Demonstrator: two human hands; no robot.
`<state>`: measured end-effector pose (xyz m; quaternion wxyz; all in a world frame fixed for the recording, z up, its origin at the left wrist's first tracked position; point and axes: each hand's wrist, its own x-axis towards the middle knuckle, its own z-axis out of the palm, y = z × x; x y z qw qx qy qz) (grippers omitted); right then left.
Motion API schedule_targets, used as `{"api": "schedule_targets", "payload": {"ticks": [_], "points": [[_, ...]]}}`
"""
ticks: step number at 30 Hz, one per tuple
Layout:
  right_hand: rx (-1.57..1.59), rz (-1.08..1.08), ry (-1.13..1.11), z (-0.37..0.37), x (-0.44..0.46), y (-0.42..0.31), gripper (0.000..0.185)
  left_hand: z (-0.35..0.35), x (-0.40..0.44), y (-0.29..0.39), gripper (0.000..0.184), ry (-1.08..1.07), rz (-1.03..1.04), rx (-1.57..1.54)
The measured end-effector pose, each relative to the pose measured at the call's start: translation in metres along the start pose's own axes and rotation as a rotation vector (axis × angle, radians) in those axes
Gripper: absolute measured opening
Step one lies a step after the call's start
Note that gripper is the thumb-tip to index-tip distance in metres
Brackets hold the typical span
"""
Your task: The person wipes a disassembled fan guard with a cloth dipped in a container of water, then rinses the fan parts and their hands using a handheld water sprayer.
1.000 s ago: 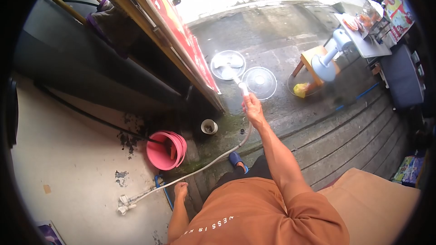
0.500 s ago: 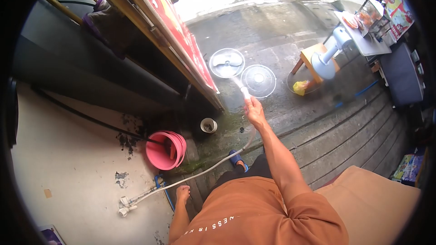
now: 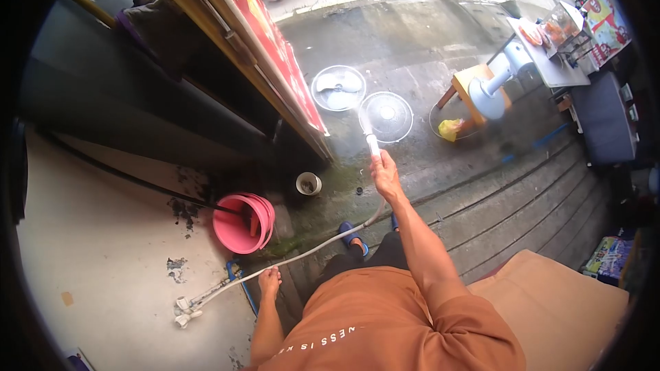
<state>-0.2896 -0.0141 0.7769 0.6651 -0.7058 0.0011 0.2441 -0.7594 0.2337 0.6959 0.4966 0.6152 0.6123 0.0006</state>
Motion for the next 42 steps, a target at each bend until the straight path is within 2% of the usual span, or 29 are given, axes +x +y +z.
{"api": "schedule_targets", "payload": {"ticks": [5,9,14,18,23,26,32,42], "points": [[-0.064,-0.06,0.063,0.0,0.003,-0.001,0.033,0.006,0.004,0.009,0.03,-0.092,-0.052,0.091],[-0.052,0.006,0.052,0.002,-0.002,-0.008,0.032,0.007,0.003,0.01,0.026,-0.092,-0.073,0.102],[-0.084,0.095,0.082,-0.006,0.005,0.021,0.03,0.007,-0.007,0.007,0.022,-0.115,-0.113,0.079],[-0.127,0.112,0.174,-0.019,0.012,0.057,0.031,0.004,-0.014,0.001,0.022,-0.102,-0.126,0.092],[-0.12,0.022,0.3,-0.02,0.001,0.049,0.034,0.0,-0.014,-0.015,0.022,-0.092,-0.129,0.121],[-0.058,0.045,0.197,-0.026,0.002,0.043,0.035,-0.005,-0.016,-0.016,0.022,-0.098,-0.121,0.13],[-0.108,0.026,0.264,-0.029,0.014,0.025,0.035,-0.002,-0.009,-0.004,0.022,-0.106,-0.111,0.128],[-0.108,0.028,0.217,-0.023,0.01,0.03,0.035,0.002,-0.003,0.005,0.022,-0.123,-0.091,0.113]]}}
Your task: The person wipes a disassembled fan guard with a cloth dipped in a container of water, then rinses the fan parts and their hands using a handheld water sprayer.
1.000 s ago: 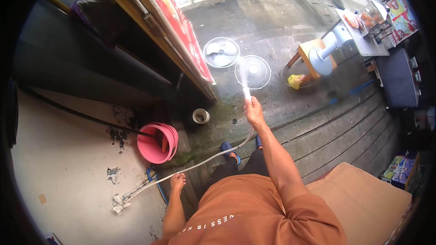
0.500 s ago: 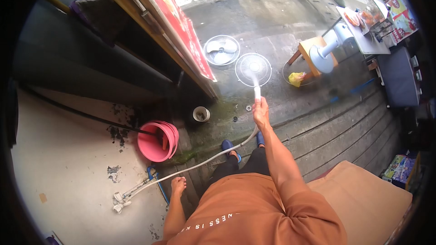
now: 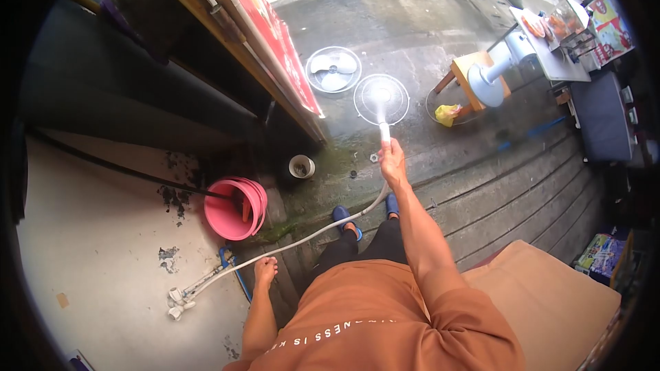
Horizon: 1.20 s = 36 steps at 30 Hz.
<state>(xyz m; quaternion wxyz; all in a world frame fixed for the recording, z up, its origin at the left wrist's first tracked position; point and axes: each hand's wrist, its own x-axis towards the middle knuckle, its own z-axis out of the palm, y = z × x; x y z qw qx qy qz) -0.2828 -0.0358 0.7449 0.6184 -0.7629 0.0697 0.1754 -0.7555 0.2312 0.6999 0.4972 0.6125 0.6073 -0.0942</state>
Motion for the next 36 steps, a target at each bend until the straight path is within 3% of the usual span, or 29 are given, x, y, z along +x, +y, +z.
{"api": "schedule_targets", "payload": {"ticks": [8,18,24,27,33,36], "points": [[0.077,-0.041,-0.032,0.008,0.005,-0.01,0.036,0.001,-0.006,-0.015,0.023,0.017,-0.024,0.022],[-0.16,-0.056,0.275,-0.011,0.039,0.011,0.034,-0.003,-0.015,-0.011,0.021,0.026,-0.044,0.007],[0.061,0.067,0.03,-0.024,0.018,0.013,0.035,0.0,-0.015,-0.019,0.021,0.021,-0.048,-0.026],[0.141,0.051,0.139,-0.02,0.014,0.014,0.037,0.0,-0.016,-0.019,0.021,0.028,-0.053,-0.011],[0.107,0.088,0.032,-0.026,0.012,0.021,0.034,0.001,-0.013,-0.016,0.021,0.011,-0.039,-0.032],[0.096,0.121,0.123,-0.025,0.014,0.013,0.034,0.0,-0.014,-0.013,0.021,0.01,-0.043,-0.037]]}}
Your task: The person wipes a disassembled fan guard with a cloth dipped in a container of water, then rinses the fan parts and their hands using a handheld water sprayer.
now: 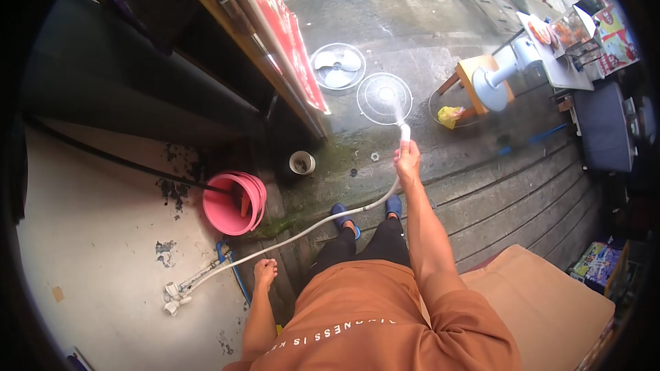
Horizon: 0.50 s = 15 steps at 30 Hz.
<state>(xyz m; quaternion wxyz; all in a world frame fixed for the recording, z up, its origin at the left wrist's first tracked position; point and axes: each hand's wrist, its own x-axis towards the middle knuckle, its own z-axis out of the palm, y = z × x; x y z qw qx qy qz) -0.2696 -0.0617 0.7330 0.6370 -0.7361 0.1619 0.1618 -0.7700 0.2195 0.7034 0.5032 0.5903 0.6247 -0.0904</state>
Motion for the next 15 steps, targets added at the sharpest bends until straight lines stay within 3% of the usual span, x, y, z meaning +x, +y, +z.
{"api": "schedule_targets", "payload": {"ticks": [3,6,10,12,13,15], "points": [[-0.056,0.067,-0.096,-0.002,0.0,-0.002,0.033,0.001,0.004,-0.001,0.021,-0.006,0.002,0.001],[-0.087,0.098,-0.056,-0.007,0.008,0.009,0.033,0.001,0.003,-0.001,0.021,0.003,-0.007,-0.016],[-0.025,-0.005,0.057,-0.014,0.015,0.021,0.029,-0.002,0.006,-0.006,0.016,-0.051,-0.013,-0.087],[-0.161,-0.104,0.107,-0.018,0.031,0.035,0.025,-0.003,0.018,-0.024,0.013,-0.11,0.026,-0.175],[-0.055,-0.069,0.09,-0.017,0.032,0.03,0.024,-0.003,0.024,-0.028,0.015,-0.146,0.075,-0.218],[0.001,-0.129,0.068,-0.015,0.04,0.029,0.025,-0.003,0.023,-0.022,0.021,-0.083,0.089,-0.03]]}}
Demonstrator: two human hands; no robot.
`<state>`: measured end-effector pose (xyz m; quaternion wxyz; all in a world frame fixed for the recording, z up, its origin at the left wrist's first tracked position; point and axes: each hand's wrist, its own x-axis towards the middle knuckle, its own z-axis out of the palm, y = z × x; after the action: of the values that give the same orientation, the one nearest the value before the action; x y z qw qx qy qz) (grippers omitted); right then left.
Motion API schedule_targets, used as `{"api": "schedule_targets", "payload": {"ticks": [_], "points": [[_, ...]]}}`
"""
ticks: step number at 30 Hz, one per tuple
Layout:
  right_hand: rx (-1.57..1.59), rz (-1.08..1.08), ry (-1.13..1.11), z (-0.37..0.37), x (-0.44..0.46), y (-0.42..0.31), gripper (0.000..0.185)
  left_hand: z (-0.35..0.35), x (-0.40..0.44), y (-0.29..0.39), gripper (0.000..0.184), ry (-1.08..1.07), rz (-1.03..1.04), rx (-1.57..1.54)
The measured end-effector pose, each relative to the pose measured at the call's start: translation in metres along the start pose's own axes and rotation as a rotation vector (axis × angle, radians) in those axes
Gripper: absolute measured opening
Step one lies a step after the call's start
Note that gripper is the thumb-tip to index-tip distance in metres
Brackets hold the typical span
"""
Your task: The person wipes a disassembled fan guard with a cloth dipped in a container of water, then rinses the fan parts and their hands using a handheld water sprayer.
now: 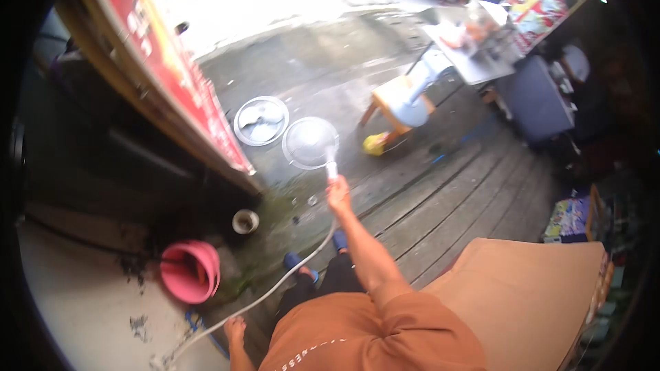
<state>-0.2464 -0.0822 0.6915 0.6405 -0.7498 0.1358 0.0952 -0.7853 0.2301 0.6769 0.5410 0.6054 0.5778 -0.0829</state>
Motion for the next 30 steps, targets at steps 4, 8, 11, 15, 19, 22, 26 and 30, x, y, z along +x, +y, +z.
{"api": "schedule_targets", "payload": {"ticks": [4,8,11,15,19,22,26,30], "points": [[-0.08,0.01,-0.119,0.015,-0.019,-0.041,0.033,0.021,0.022,0.013,0.018,0.046,0.19,-0.138],[-0.015,-0.005,-0.273,0.036,-0.022,-0.039,0.036,0.034,0.041,0.078,0.017,-0.112,0.245,-0.191],[-0.054,0.027,-0.324,0.047,-0.033,-0.049,0.036,0.06,0.016,0.178,0.023,-0.146,0.176,-0.32],[-0.102,0.013,-0.375,0.056,-0.038,-0.041,0.038,0.1,0.039,0.246,0.023,-0.29,0.212,-0.35],[0.02,0.04,-0.361,0.048,-0.031,-0.041,0.038,0.143,0.046,0.282,0.021,-0.267,0.28,-0.19],[0.046,0.037,-0.407,0.04,-0.016,-0.041,0.039,0.168,0.051,0.274,0.018,-0.229,0.264,-0.133],[0.022,-0.062,-0.386,0.037,0.01,-0.051,0.04,0.185,0.046,0.223,0.022,-0.109,0.204,-0.058],[0.024,-0.02,-0.45,0.034,0.039,-0.068,0.039,0.186,0.015,0.162,0.024,-0.066,-0.037,-0.035]]}}
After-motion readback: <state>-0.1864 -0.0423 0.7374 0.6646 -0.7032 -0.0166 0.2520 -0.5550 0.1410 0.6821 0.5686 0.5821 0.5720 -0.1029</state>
